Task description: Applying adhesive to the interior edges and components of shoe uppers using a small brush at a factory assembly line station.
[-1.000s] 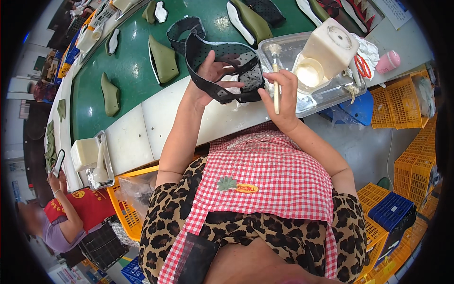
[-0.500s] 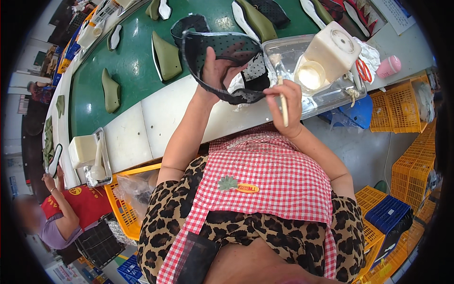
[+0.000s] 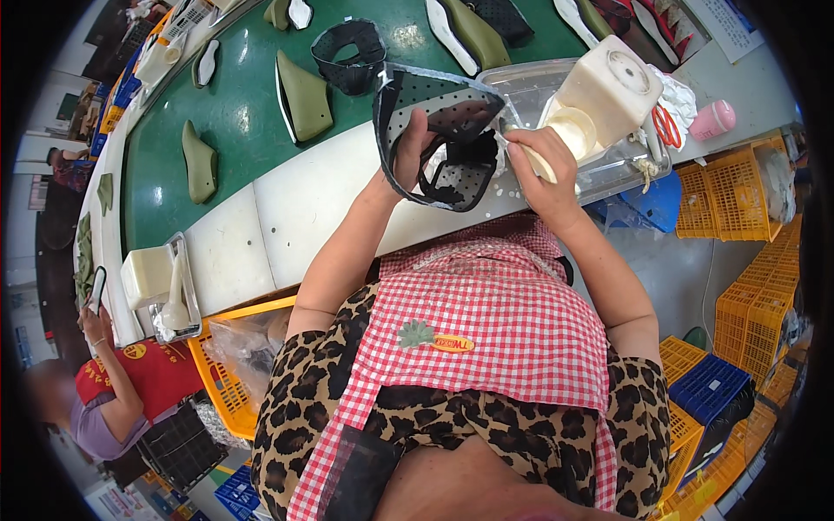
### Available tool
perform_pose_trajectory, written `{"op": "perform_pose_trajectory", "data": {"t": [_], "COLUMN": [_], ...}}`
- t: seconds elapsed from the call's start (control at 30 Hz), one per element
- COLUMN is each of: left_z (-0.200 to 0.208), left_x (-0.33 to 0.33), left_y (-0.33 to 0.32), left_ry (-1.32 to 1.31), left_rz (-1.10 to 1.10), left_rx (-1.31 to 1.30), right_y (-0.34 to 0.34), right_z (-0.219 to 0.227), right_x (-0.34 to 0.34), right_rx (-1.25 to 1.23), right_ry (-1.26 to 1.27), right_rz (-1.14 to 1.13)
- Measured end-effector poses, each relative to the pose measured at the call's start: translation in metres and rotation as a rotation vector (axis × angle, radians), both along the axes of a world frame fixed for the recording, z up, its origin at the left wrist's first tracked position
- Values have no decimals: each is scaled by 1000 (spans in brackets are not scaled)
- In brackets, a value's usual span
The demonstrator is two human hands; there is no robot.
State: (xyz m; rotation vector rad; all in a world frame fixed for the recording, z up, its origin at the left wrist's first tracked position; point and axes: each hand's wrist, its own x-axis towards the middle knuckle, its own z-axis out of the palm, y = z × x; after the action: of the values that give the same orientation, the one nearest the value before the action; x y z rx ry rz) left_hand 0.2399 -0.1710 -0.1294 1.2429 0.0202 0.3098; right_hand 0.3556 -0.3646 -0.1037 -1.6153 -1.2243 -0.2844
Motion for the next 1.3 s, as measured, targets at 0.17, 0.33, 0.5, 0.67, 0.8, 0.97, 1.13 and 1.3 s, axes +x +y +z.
{"op": "perform_pose_trajectory", "data": {"t": [0.17, 0.33, 0.5, 0.67, 0.8, 0.97, 1.13, 1.3], "left_z": [10, 10, -9, 17, 11, 0, 10, 10], "left_x": [-10, -15, -20, -28, -28, -31, -28, -21], "left_y": [-6, -9, -5, -12, -10, -9, -6, -8], "left_ry": [33, 14, 1, -51, -88, -71, -153, -168], "left_rz": [-63, -60, 43, 15, -38, -31, -68, -45], "left_rx": [29, 104, 122, 297, 297, 279, 366, 391], "right_y": [-14, -36, -48, -41, -32, -44, -59, -50], "right_z": [-9, -12, 0, 3, -15, -21, -4, 2], "right_x": [-6, -18, -23, -17, -17, -29, -32, -26], "right_rx": [-116, -236, -295, -166, -178, -251, -219, -88], "right_ry": [128, 323, 631, 515, 328, 469, 853, 811], "right_rz": [6, 68, 139, 56, 32, 129, 143, 4]}}
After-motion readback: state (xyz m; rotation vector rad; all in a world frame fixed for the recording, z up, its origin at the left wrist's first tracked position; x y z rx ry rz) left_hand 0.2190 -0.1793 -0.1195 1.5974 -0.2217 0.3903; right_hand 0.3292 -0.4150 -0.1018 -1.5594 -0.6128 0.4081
